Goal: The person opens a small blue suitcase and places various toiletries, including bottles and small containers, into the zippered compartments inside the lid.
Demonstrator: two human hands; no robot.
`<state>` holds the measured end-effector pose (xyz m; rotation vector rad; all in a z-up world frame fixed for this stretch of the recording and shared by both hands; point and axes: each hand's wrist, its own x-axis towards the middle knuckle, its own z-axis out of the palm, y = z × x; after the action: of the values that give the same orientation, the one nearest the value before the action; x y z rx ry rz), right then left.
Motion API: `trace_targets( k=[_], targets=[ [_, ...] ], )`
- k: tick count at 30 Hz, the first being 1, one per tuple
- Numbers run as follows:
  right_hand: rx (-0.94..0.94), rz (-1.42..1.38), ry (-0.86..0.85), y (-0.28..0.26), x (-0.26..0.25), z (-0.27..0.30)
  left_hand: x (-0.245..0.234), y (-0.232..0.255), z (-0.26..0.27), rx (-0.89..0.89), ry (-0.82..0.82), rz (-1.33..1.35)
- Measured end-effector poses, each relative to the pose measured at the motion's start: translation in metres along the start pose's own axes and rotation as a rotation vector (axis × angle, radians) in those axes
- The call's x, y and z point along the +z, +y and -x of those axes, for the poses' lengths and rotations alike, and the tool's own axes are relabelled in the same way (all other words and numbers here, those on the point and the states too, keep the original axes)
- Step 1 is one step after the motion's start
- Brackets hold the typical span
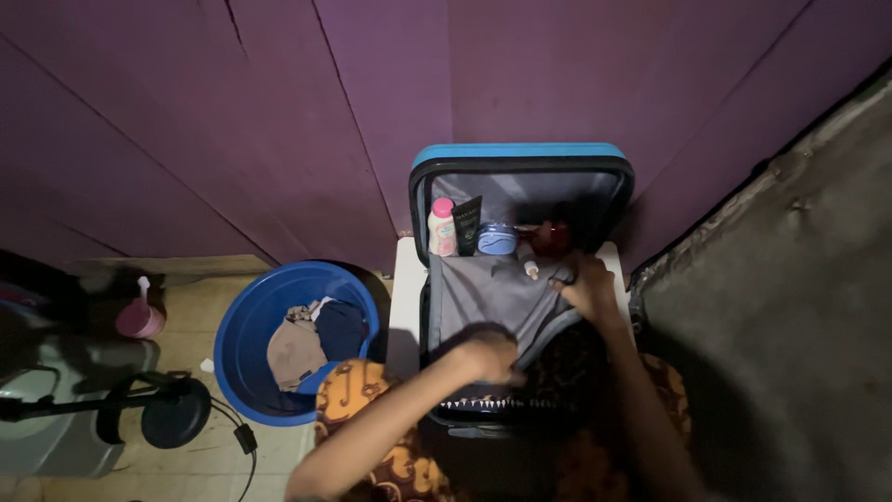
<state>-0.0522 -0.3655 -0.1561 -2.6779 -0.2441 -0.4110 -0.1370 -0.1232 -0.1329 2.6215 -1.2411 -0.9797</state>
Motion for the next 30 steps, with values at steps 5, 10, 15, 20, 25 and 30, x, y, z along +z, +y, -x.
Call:
trace_targets(
  k=[5,10,15,20,25,30],
  targets=[
    [0.047,0.192,-0.360,0.005,-0.006,-0.005,-0.046,-0.016,-0.003,-0.055,0.460,0.165],
    [0.035,0.249,-0.329,-0.015,-0.021,-0.003,-0.058,-0.041,-0.027,-0.226,0.773,0.027],
    [0.038,-0.474,-0.267,-0.011,-0.028,-0.010,-0.083,-0.072,-0.064,-0.358,0.986,-0.234],
    [0.154,-0.554,0.093,-0.010,-0.024,-0.004,-0.071,-0.109,-0.107,-0.401,1.233,-0.478],
    [0.129,-0.470,0.253,0.003,-0.025,-0.005,-0.073,-0.099,-0.111,-0.547,0.949,-0.409],
    [0.232,-0.522,0.408,0.005,-0.038,-0.007,-0.104,-0.056,-0.035,-0.427,1.047,-0.229]
  ],
)
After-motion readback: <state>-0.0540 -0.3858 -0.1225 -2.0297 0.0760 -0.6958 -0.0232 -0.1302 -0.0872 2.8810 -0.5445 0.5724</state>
